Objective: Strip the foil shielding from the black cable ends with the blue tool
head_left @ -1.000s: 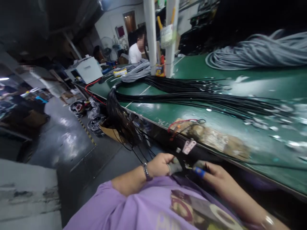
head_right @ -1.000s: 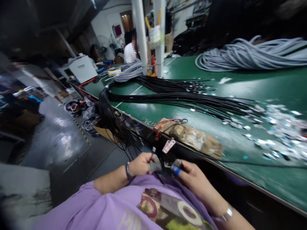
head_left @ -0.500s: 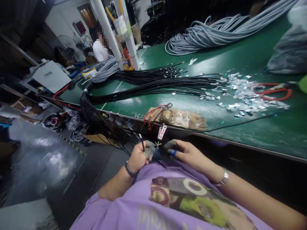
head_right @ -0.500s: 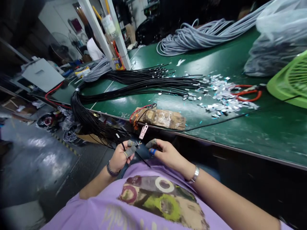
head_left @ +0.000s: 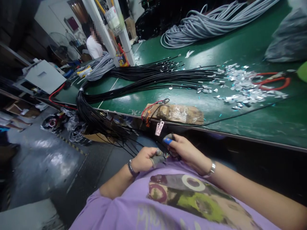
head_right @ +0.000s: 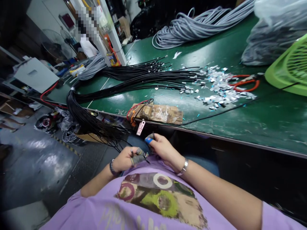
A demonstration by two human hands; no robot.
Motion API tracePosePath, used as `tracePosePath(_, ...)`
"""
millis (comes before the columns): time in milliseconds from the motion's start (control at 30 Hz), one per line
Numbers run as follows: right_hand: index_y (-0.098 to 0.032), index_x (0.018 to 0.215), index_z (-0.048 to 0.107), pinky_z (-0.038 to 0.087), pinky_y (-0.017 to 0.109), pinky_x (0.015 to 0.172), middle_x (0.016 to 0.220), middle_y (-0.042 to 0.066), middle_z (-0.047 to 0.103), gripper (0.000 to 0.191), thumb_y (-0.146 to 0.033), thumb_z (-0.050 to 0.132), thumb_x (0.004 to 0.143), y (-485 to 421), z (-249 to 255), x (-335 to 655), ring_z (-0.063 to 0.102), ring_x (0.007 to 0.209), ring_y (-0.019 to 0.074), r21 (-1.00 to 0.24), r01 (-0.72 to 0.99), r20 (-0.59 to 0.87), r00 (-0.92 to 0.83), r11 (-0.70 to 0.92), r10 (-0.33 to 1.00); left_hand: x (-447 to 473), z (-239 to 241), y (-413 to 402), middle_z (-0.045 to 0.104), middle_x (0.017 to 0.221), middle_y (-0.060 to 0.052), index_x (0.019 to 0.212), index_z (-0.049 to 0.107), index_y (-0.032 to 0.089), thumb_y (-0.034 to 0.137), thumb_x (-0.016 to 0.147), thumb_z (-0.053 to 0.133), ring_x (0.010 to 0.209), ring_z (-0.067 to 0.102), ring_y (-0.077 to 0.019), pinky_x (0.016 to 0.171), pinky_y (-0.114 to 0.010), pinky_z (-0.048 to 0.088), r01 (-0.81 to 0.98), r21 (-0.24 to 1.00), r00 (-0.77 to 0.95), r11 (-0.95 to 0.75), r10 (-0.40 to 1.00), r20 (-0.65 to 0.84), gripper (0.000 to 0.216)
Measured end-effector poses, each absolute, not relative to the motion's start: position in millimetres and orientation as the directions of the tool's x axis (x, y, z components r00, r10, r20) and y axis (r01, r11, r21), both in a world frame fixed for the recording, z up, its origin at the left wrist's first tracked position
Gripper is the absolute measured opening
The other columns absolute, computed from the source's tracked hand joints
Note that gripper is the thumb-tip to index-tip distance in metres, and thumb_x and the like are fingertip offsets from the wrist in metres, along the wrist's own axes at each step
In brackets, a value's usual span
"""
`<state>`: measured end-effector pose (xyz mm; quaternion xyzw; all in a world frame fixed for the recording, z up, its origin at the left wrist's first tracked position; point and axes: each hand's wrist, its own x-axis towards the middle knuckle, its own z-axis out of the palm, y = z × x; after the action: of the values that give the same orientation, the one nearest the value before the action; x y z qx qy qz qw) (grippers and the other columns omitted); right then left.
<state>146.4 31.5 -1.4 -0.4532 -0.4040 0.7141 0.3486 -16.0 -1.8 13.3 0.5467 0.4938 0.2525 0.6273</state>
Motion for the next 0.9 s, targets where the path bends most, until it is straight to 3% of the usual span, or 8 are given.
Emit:
tracePosePath(100,-0.021,0.063,0.043,0.013,0.019,0.039,0.044,-0.012,0.03,0.042,-0.052,0.071,0.06,32.8,-2.4,146.8,0.019,0.039,0.0031,-0.802,-0.228,-0.459,-0.358,-0.553,0.813,-17.8,6.5,-3.3,0.049,0.044,0.005,0.066,0.05,0.017,0.061,0.064,0.067,0.033,0.038,-0.0053,0.035,-0.018,0.027,0.179,0.901,0.253,0.395,0.867,-0.43,0.048)
tracePosePath(200,-0.019,0.062,0.046,0.014,0.019,0.039,0.044,-0.011,0.033,0.041,-0.053,0.069,0.061,31.3,-2.5,147.6,0.022,0.04,0.0031,-0.793,-0.207,-0.459,-0.414,-0.572,0.786,-20.5,2.6,-0.8,0.052,0.044,0.005,0.067,0.048,0.017,0.065,0.061,0.066,0.03,0.038,-0.0054,0.032,-0.018,0.024,0.086,0.903,0.173,0.422,0.886,-0.431,0.051)
tracePosePath(533,-0.019,0.063,0.047,0.018,0.018,0.038,0.048,-0.008,0.043,0.04,-0.052,0.071,0.061,30.4,2.9,138.2,0.026,0.04,0.0033,-0.786,-0.14,-0.491,-0.451,-0.602,0.745,-20.2,6.1,-0.3,0.049,0.042,0.006,0.064,0.048,0.018,0.064,0.062,0.066,0.029,0.034,-0.0041,0.032,-0.018,0.021,0.113,0.911,0.148,0.398,0.899,-0.411,0.05)
tracePosePath(900,-0.019,0.061,0.045,0.017,0.018,0.037,0.047,-0.008,0.041,0.037,-0.045,0.072,0.063,31.5,0.7,139.4,0.025,0.04,0.0034,-0.74,-0.172,-0.504,-0.498,-0.65,0.705,-18.4,6.8,0.2,0.048,0.043,0.007,0.068,0.05,0.017,0.062,0.063,0.066,0.03,0.034,-0.0043,0.033,-0.018,0.023,0.141,0.909,0.138,0.391,0.902,-0.41,0.047)
